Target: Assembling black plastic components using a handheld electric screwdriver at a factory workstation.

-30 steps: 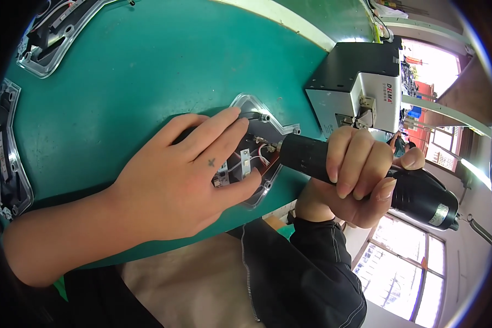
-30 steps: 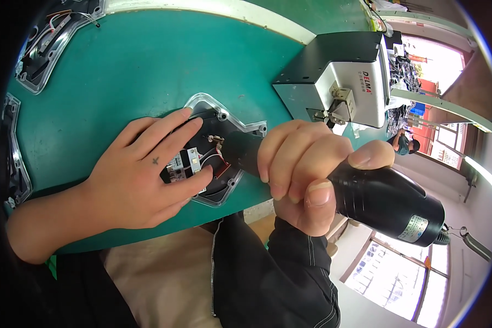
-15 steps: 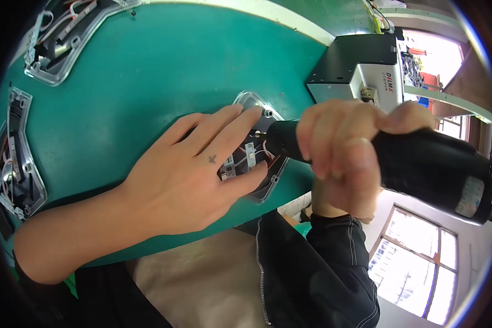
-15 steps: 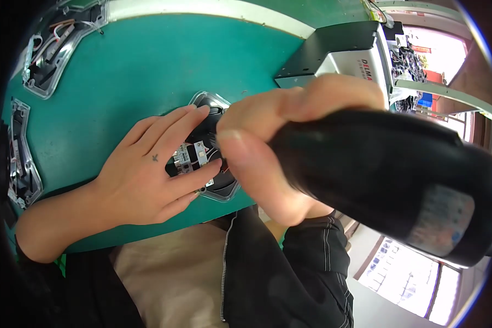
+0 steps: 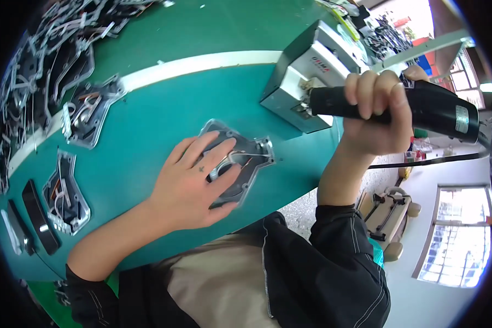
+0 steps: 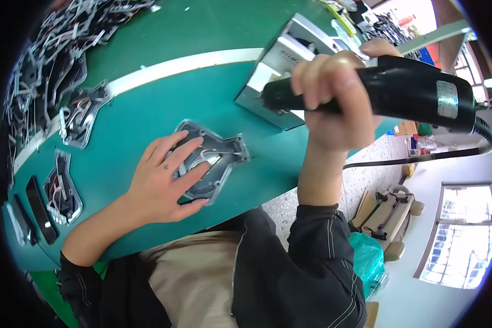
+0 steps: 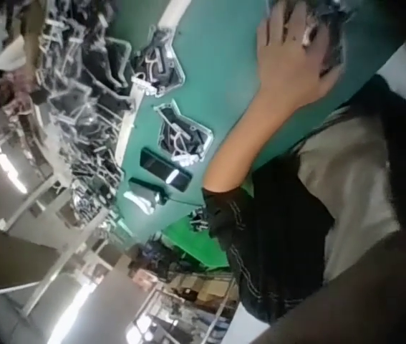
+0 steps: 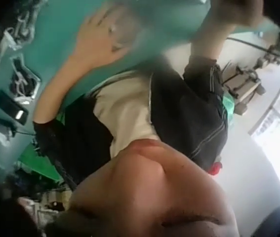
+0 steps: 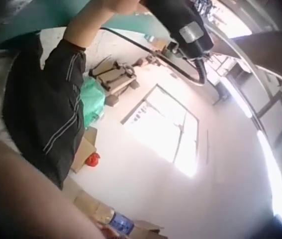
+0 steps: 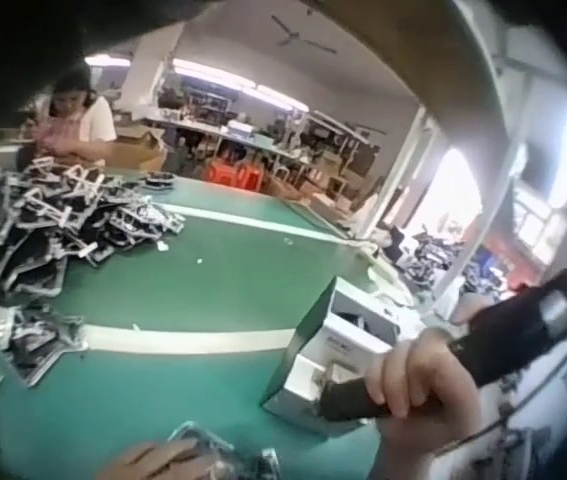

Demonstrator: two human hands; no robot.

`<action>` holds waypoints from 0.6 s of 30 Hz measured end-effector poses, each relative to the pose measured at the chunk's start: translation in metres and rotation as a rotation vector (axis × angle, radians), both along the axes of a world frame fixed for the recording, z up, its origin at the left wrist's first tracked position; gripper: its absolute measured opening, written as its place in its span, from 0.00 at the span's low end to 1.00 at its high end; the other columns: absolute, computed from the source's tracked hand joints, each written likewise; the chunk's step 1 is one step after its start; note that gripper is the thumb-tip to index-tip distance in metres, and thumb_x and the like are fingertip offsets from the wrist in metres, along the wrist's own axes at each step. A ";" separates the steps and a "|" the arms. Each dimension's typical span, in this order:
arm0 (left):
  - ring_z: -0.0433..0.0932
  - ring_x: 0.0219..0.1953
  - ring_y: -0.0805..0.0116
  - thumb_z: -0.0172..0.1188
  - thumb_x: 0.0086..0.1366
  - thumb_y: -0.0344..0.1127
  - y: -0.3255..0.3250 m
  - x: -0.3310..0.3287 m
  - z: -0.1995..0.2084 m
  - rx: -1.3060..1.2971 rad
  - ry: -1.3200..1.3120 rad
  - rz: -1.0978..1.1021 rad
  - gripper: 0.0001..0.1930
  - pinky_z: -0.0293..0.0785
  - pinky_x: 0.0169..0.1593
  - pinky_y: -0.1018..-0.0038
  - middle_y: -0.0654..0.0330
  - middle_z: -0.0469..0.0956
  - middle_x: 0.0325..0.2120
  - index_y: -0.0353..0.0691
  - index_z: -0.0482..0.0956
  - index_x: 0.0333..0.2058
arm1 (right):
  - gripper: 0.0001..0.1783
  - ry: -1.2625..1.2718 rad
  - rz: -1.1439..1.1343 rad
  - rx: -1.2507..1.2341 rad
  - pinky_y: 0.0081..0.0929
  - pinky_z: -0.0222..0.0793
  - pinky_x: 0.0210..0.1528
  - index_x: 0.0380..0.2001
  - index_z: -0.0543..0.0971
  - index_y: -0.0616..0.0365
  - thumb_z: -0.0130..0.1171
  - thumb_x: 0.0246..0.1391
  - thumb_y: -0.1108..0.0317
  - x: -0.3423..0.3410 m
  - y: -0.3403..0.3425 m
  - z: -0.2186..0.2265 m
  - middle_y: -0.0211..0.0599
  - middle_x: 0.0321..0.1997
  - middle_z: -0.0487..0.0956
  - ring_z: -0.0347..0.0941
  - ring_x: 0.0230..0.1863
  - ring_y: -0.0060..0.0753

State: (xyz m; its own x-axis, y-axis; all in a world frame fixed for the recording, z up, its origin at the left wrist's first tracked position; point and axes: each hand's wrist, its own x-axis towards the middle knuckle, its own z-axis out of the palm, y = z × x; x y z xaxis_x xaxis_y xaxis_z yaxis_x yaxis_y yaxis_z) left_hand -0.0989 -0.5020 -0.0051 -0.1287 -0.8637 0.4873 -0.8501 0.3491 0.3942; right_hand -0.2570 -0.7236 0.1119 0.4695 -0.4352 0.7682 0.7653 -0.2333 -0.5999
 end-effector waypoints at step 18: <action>0.69 0.60 0.47 0.70 0.47 0.49 -0.007 0.000 -0.007 0.105 -0.088 0.024 0.32 0.67 0.61 0.46 0.53 0.73 0.55 0.39 0.83 0.50 | 0.17 0.206 -0.255 0.001 0.33 0.60 0.28 0.51 0.69 0.56 0.49 0.58 0.74 -0.023 -0.026 -0.017 0.31 0.20 0.62 0.60 0.18 0.26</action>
State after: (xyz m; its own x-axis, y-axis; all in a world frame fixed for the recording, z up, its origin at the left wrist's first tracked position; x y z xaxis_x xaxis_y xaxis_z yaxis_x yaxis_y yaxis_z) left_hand -0.0994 -0.5090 -0.0117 -0.1453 -0.9129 0.3814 -0.8908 0.2884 0.3510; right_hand -0.2802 -0.7494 0.0951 0.4904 -0.5599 0.6678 0.5448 -0.4012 -0.7364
